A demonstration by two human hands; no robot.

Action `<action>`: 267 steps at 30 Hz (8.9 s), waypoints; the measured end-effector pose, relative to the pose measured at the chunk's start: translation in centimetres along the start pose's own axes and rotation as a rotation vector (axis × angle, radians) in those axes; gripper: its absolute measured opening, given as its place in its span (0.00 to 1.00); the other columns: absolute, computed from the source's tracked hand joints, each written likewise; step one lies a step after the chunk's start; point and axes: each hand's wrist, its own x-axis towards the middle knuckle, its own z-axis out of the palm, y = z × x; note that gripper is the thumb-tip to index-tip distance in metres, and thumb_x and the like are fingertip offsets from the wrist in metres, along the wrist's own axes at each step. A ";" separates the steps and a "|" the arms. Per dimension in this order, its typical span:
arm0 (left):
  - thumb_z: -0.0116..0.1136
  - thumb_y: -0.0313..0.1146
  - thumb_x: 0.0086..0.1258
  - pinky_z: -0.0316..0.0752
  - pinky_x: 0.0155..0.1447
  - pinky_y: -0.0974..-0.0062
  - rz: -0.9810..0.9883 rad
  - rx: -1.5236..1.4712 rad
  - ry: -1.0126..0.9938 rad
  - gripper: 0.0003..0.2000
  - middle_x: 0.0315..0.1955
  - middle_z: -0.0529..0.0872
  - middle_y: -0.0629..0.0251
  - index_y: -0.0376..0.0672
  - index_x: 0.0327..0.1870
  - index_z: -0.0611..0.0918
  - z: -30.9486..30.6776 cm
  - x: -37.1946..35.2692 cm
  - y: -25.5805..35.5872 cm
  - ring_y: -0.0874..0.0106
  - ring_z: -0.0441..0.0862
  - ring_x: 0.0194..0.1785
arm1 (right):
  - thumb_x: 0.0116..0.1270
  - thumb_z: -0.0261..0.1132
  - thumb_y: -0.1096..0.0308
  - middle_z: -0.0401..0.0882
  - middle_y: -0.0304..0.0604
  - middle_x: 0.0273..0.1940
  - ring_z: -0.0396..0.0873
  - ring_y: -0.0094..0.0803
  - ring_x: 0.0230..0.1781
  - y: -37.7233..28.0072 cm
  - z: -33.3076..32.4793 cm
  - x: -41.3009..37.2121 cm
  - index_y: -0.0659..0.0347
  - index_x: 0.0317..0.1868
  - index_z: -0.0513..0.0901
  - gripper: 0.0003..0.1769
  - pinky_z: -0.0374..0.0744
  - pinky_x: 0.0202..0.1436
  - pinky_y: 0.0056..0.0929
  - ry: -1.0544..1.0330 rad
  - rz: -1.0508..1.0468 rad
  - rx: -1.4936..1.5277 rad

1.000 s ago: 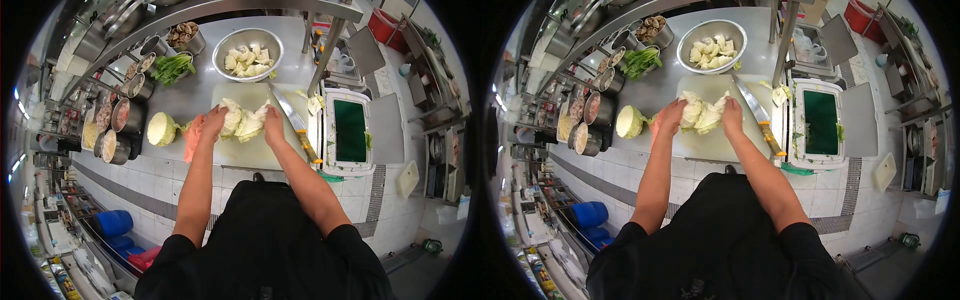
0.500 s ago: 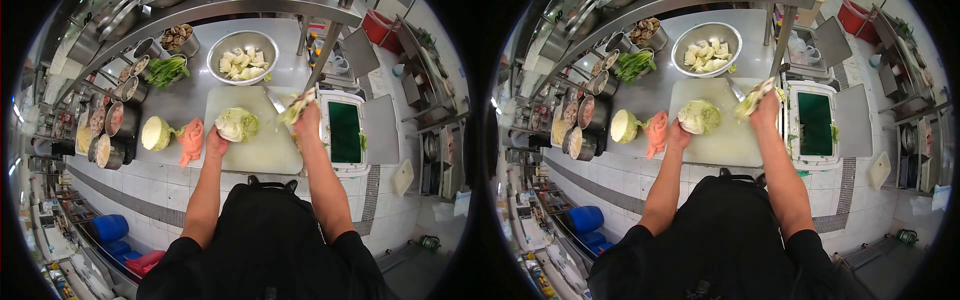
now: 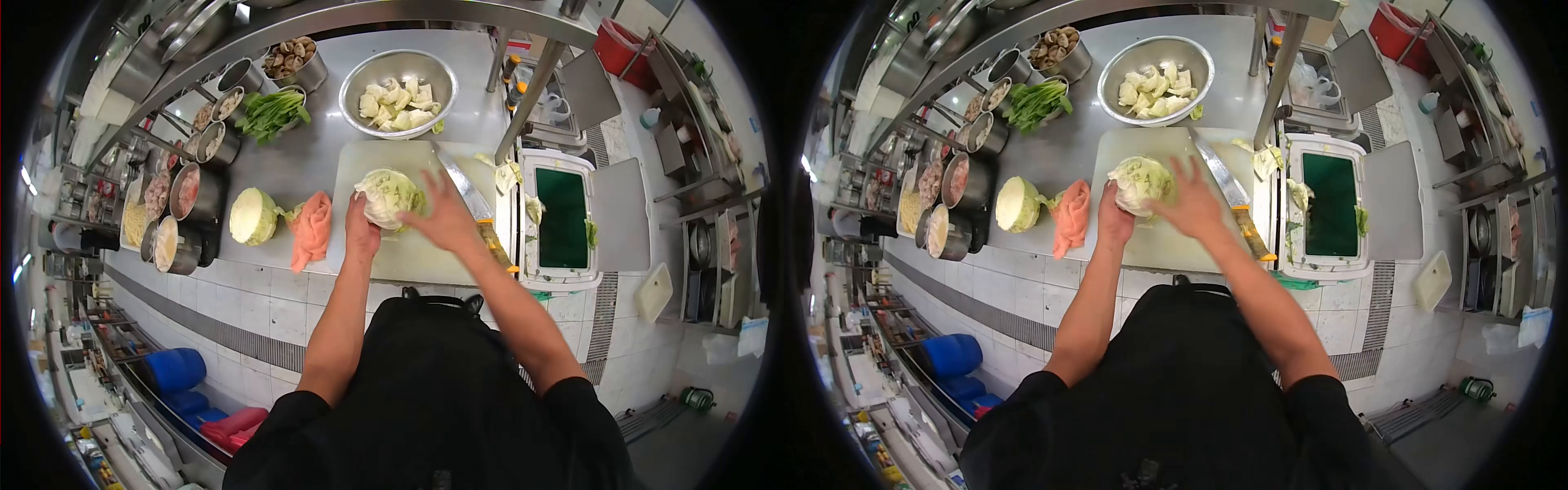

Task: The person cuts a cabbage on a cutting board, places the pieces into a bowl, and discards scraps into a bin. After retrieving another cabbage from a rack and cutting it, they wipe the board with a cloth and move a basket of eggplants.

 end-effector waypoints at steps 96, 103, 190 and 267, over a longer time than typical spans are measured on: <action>0.64 0.36 0.60 0.75 0.59 0.64 0.347 1.603 -0.424 0.17 0.53 0.78 0.63 0.47 0.51 0.84 3.9 -2.0 2.4 0.59 0.80 0.54 | 0.71 0.61 0.60 0.82 0.59 0.24 0.83 0.61 0.29 1.9 -11.6 -11.2 0.63 0.43 0.72 0.14 0.79 0.37 0.56 -0.553 0.128 -0.184; 0.64 0.34 0.60 0.77 0.58 0.62 0.358 1.619 -0.420 0.17 0.53 0.79 0.63 0.49 0.51 0.85 3.8 -1.8 2.3 0.60 0.80 0.54 | 0.71 0.60 0.60 0.82 0.59 0.25 0.84 0.60 0.30 1.2 -11.5 -10.4 0.64 0.44 0.72 0.14 0.80 0.37 0.55 -0.589 0.128 -0.223; 0.69 0.35 0.52 0.76 0.62 0.53 -0.013 1.907 -0.203 0.45 0.63 0.71 0.50 0.59 0.76 0.63 10.8 0.0 -6.2 0.48 0.76 0.58 | 0.70 0.60 0.57 0.82 0.63 0.28 0.82 0.64 0.33 10.3 -4.1 -12.3 0.62 0.43 0.74 0.15 0.77 0.39 0.59 -0.238 0.343 -0.063; 0.66 0.32 0.59 0.72 0.66 0.62 0.369 1.680 -0.357 0.23 0.57 0.80 0.62 0.49 0.58 0.81 4.5 -0.8 2.5 0.55 0.75 0.60 | 0.70 0.62 0.57 0.82 0.60 0.26 0.81 0.63 0.30 4.8 -9.5 -14.9 0.62 0.46 0.76 0.16 0.77 0.37 0.58 -0.402 0.218 -0.074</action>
